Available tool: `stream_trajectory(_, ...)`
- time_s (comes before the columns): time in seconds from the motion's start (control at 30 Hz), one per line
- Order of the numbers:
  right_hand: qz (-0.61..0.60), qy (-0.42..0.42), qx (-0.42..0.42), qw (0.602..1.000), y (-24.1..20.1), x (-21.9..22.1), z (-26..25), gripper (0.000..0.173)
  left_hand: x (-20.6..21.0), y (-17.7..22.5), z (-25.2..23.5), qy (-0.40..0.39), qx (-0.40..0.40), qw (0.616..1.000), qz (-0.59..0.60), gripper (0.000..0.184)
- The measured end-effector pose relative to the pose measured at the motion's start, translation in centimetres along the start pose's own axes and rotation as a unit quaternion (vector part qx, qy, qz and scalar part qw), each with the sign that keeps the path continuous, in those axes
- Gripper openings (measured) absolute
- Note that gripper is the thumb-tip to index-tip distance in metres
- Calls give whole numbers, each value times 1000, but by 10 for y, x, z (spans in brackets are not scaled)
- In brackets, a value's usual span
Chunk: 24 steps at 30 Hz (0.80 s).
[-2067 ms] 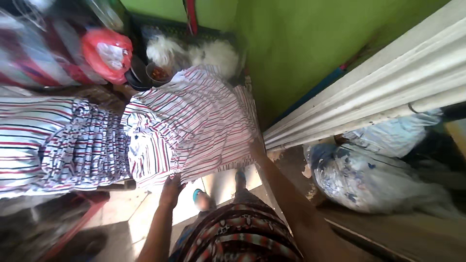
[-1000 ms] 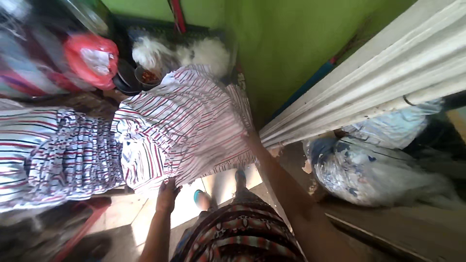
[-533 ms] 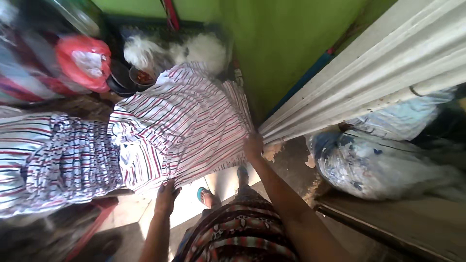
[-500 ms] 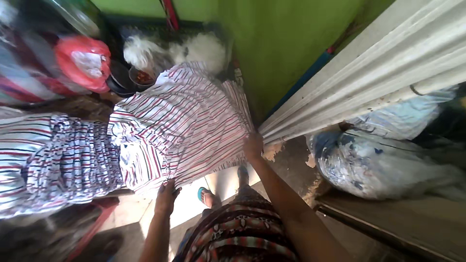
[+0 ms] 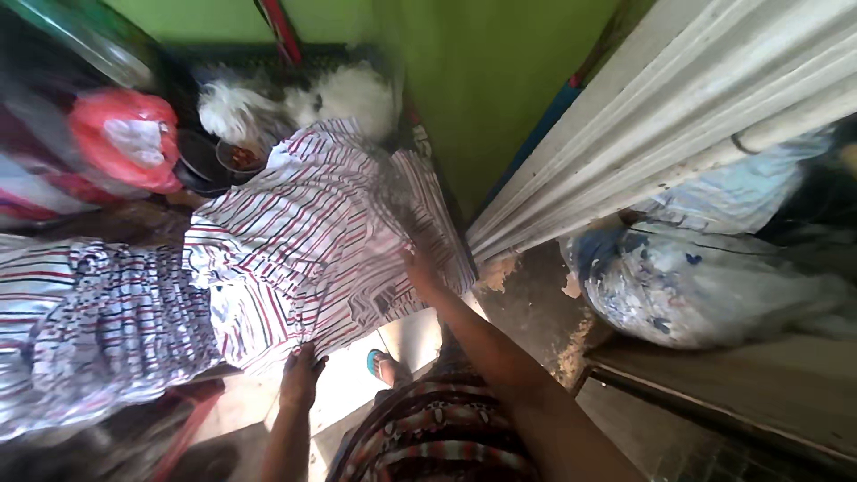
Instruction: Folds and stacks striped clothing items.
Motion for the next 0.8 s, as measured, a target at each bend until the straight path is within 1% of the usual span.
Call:
stream_trajectory(0.07, 29, 1, 56, 998, 42, 2, -7, 58, 1, 0, 0, 3, -3, 1000, 1, 32)
stream_trajectory(0.1, 48, -4, 78, 996, 52, 0, -7, 59, 1, -1, 1, 1, -5, 1000, 4, 33)
stream_trajectory(0.17, 80, -23, 115, 990, 54, -5, -4, 59, 0, -3, 2, 3, -10, 1000, 6, 34)
stream_trajectory(0.23, 118, -33, 126, 985, 51, -10, -7, 59, -1, -4, 1, 8, -14, 1000, 11, 35)
stream_trajectory(0.33, 203, 0, 99, 974, 46, -26, -16, 61, 0, -3, 0, 14, -12, 1000, 16, 32)
stream_trajectory(0.43, 240, 40, 69, 968, 51, -43, -23, 59, 1, -6, -1, 8, -4, 1000, 15, 33)
stream_trajectory(0.57, 260, 26, 70, 963, 60, -45, -31, 59, 2, -12, -5, 7, 12, 1000, -22, 40)
stream_trajectory(0.63, 281, 28, 53, 958, 56, -41, -29, 58, 2, -12, -5, 17, 9, 999, -38, 42)
stream_trajectory(0.7, 300, 30, 39, 953, 49, -39, -25, 56, 2, -12, -5, 26, 8, 999, -43, 40)
stream_trajectory(0.8, 291, 34, 29, 956, 37, -43, -19, 56, 2, -9, -1, 30, 18, 998, -44, 40)
Point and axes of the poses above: each hand's wrist, its own z-axis away from the middle knuckle, its own x-axis out of the palm, y = z × x, the point moved 7 cm from there along -z, towards the middle knuckle, and after that the axes turned 4 degrees about x, right-handed, at the moved point
